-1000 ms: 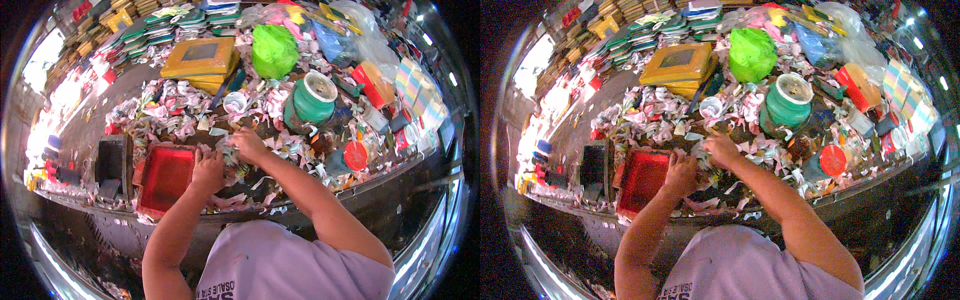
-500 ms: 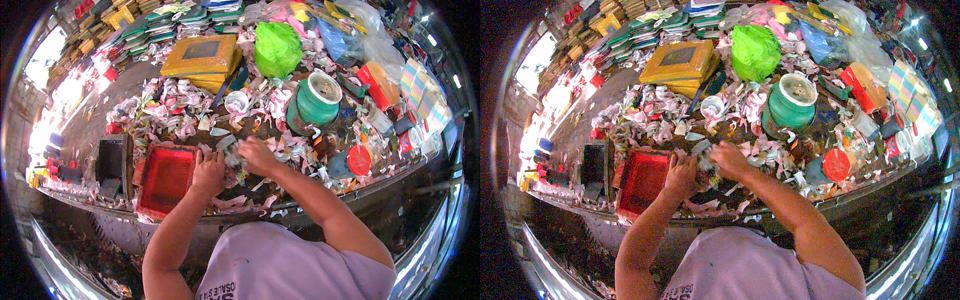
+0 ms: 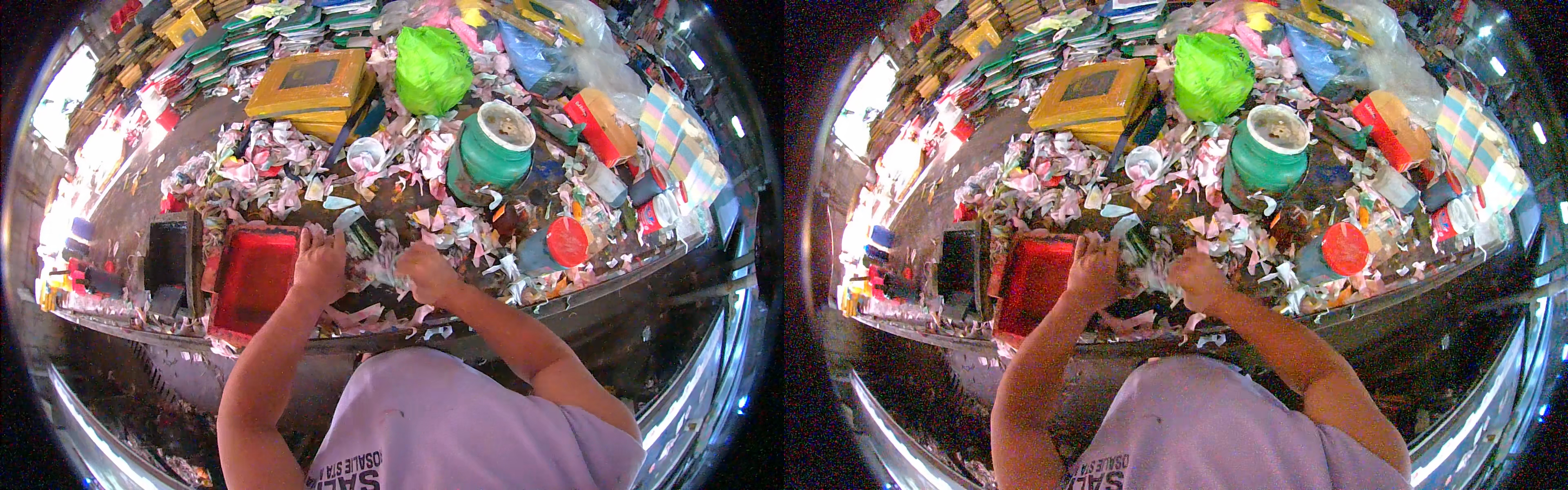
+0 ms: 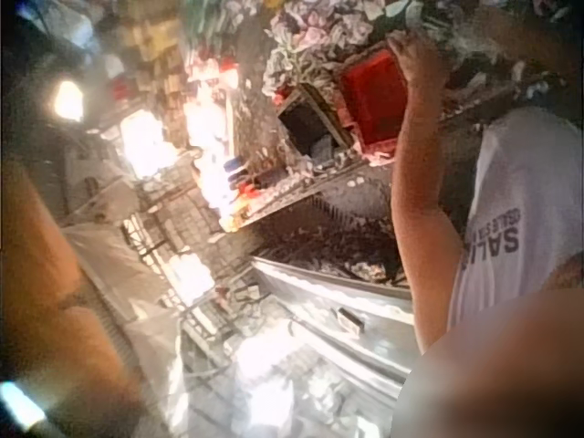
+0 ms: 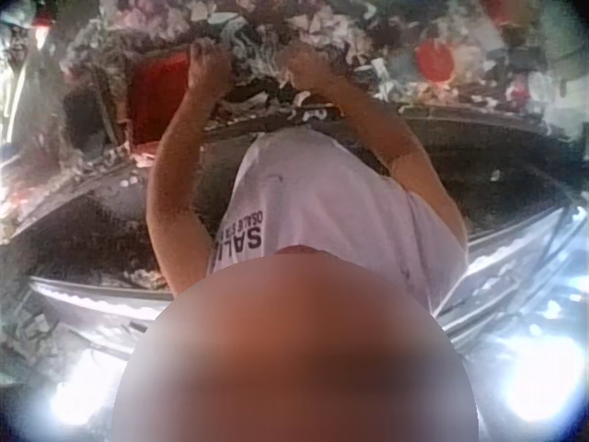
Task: The person retrieves a red ink tray and a small printed card, then uses a stick to scoop red ink from a container into the tray. They place the card into the tray and press it to transfer ink, repeating the process to prepare the card for printing.
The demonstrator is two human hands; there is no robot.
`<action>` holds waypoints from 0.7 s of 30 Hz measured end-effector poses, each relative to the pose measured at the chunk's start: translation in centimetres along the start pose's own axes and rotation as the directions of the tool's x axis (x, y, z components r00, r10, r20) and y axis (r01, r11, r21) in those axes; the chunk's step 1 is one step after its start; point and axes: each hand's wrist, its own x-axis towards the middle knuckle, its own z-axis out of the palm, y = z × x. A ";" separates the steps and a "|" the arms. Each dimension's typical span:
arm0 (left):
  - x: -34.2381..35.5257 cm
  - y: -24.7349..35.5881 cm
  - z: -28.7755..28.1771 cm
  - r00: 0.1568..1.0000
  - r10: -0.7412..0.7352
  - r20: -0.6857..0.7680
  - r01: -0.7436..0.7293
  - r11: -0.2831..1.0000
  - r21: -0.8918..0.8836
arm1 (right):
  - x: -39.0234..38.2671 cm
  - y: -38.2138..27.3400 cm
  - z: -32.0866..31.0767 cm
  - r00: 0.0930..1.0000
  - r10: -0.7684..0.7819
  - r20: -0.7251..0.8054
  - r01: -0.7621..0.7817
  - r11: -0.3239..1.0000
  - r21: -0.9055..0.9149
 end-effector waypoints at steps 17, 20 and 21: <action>1.1 -3.7 0.2 0.999 0.032 0.042 -0.022 0.977 -0.211 | 7.1 -3.1 -1.0 0.988 0.021 -0.150 -0.014 0.999 0.049; 1.0 -3.5 0.4 0.998 0.013 0.057 0.000 0.974 -0.227 | 4.4 -3.7 0.4 0.961 -0.100 -0.257 0.080 0.993 -0.085; 1.0 -3.5 0.4 0.997 0.007 0.071 0.010 0.971 -0.239 | 4.1 -3.4 0.4 0.969 -0.116 -0.217 0.091 0.988 -0.122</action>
